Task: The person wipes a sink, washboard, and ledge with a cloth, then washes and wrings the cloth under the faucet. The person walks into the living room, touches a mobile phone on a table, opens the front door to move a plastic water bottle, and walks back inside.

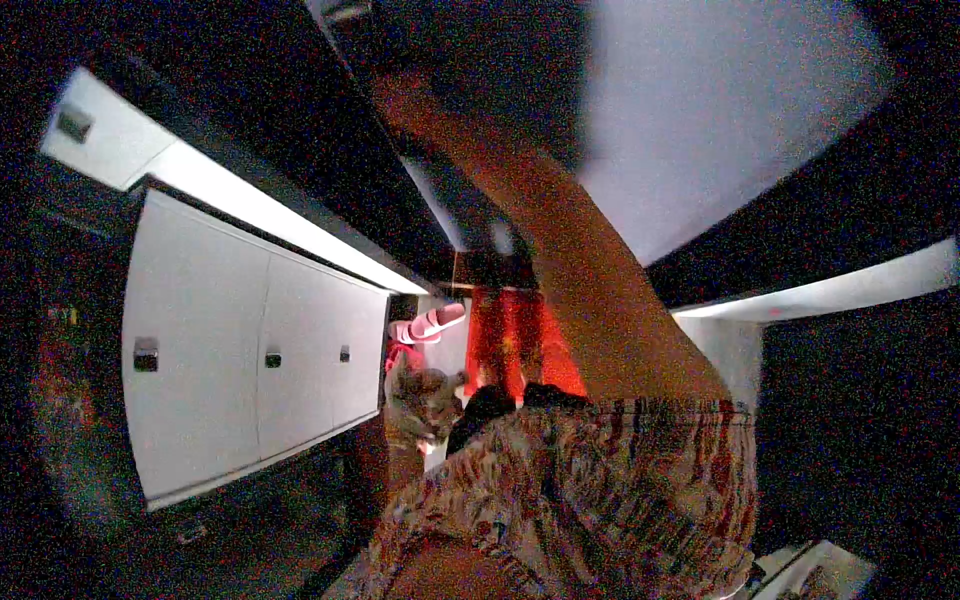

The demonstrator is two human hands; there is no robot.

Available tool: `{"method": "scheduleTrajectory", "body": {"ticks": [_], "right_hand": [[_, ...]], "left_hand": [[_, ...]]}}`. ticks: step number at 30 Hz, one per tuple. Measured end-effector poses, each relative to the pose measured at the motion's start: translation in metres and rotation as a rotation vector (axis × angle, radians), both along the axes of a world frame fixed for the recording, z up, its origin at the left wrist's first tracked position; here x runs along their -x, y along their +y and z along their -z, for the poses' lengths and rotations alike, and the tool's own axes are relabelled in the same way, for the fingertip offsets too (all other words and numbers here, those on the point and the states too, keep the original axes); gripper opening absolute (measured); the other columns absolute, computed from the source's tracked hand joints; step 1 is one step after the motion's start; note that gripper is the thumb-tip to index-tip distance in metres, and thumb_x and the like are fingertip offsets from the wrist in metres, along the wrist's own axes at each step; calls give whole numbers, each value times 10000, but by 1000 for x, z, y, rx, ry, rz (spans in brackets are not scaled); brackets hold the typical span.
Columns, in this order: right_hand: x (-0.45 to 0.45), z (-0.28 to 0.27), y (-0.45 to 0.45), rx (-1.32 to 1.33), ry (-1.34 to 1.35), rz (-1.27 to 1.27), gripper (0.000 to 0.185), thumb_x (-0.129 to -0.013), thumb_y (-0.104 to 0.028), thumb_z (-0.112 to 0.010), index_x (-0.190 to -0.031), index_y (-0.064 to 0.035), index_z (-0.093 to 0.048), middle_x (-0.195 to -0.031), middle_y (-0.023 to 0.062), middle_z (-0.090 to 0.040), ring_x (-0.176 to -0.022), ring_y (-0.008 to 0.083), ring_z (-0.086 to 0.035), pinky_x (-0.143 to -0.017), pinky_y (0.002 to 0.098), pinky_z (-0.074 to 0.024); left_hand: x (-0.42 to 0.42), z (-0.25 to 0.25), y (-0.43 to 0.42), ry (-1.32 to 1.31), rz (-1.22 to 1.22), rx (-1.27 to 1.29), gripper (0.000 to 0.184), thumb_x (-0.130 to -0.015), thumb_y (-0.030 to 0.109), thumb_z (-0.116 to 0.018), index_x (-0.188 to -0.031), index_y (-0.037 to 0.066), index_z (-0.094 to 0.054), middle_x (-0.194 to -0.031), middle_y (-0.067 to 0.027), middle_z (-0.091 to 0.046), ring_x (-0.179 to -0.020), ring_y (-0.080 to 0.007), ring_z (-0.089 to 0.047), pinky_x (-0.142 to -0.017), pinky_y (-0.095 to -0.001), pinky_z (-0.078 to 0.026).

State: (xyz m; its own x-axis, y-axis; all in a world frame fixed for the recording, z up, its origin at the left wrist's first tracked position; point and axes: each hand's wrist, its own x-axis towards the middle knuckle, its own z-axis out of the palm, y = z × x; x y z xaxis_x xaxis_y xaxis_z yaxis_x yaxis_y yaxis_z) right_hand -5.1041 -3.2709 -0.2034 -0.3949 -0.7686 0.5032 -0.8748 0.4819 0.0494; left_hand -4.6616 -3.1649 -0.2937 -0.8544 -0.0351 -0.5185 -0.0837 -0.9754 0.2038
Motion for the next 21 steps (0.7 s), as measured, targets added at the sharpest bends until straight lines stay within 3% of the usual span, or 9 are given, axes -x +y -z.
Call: {"method": "scheduleTrajectory", "body": {"ticks": [2,3,6,8,10,14,17,18,21], "right_hand": [[-8,20,-1,54,-18,-50,396,-737,-286,-590,-1001,5,-550,-842,187,-597,-723,316,-588,-665,418,-482],[-10,28,4,129,-15,-103,353,-748,-253,-584,-983,9,-552,-848,176,-593,-726,299,-578,-665,417,-469],[-26,16,36,354,82,-237,227,-780,-153,-567,-929,18,-556,-866,143,-582,-735,248,-551,-665,413,-428],[-38,2,36,224,-129,-101,348,-754,-243,-571,-992,8,-532,-844,176,-593,-715,298,-577,-650,416,-467],[-30,15,19,96,-353,49,470,-728,-334,-574,-1056,-3,-509,-822,209,-605,-694,348,-604,-635,420,-505],[-28,28,17,168,-393,77,416,-747,-306,-569,-1023,1,-518,-813,194,-594,-698,329,-588,-633,414,-484],[-17,16,15,213,-455,78,376,-760,-284,-566,-999,3,-526,-807,182,-585,-700,314,-577,-631,409,-468],[-9,8,12,244,-443,70,363,-765,-277,-565,-991,4,-528,-805,179,-582,-701,310,-573,-630,408,-463],[14,-13,1,311,-508,14,324,-779,-256,-562,-966,7,-535,-799,167,-574,-703,295,-562,-628,403,-447]], "left_hand": [[17,28,-19,-20,74,-34,483,-860,478,-413,-774,35,-586,-684,-102,-549,-501,-197,-483,-394,-224,-370],[34,62,-19,138,-142,256,550,-842,526,-405,-916,-1,-544,-690,-103,-554,-509,-187,-506,-373,-239,-383],[81,24,-44,188,140,330,410,-832,322,-490,-1053,-23,-497,-787,-88,-594,-581,-146,-554,-493,-238,-451],[99,9,-57,182,243,474,398,-825,185,-547,-1145,-38,-467,-852,-78,-621,-629,-119,-586,-574,-237,-496],[118,21,-82,26,328,680,347,-820,131,-542,-1124,-25,-484,-894,-86,-627,-690,-115,-604,-607,-251,-510],[141,40,-103,215,354,351,309,-765,52,-587,-1065,19,-521,-992,-93,-615,-888,-135,-591,-740,-275,-501],[140,39,-97,113,338,620,272,-747,72,-616,-1004,28,-541,-1016,-92,-609,-914,-177,-592,-789,-314,-496],[148,27,-96,215,387,611,254,-763,100,-605,-998,28,-539,-1012,-94,-607,-906,-201,-595,-785,-330,-500],[168,-12,-87,-20,336,332,288,-849,368,-451,-842,89,-523,-747,-50,-507,-906,-371,-548,-475,-364,-415]]}}
